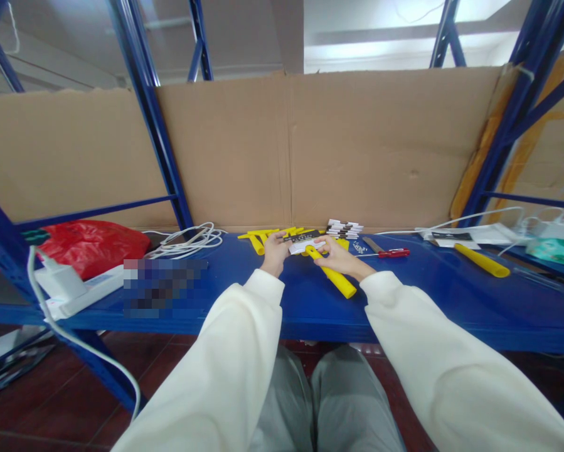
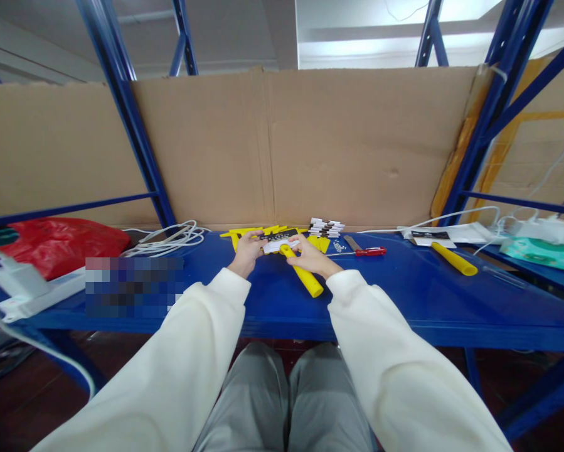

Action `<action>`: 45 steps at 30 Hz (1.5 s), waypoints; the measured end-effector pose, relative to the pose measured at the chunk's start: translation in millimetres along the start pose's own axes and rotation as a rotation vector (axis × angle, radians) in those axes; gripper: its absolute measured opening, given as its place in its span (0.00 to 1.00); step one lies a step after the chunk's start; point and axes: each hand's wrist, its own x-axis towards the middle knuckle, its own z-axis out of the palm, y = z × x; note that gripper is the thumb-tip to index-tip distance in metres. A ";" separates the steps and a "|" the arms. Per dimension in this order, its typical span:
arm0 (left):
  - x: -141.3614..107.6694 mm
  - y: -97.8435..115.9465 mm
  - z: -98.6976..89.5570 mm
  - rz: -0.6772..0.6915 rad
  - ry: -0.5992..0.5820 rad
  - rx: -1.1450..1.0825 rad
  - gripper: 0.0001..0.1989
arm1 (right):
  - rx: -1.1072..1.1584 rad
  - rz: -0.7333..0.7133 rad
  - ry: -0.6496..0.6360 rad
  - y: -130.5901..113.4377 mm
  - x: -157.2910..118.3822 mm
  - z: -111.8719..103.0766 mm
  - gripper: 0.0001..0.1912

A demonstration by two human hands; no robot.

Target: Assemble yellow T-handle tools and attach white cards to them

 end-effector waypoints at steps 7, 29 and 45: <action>3.3 -0.9 -1.5 -0.006 -0.027 0.046 0.15 | -0.124 -0.087 -0.021 -3.3 -2.1 -1.3 0.28; 12.4 -12.1 -4.0 -0.025 -0.134 0.043 0.10 | -0.590 -0.227 0.024 -9.5 -8.4 3.2 0.19; -2.3 -3.2 -3.0 -0.004 -0.269 -0.016 0.20 | -0.755 -0.137 0.121 -23.1 -11.4 -13.1 0.21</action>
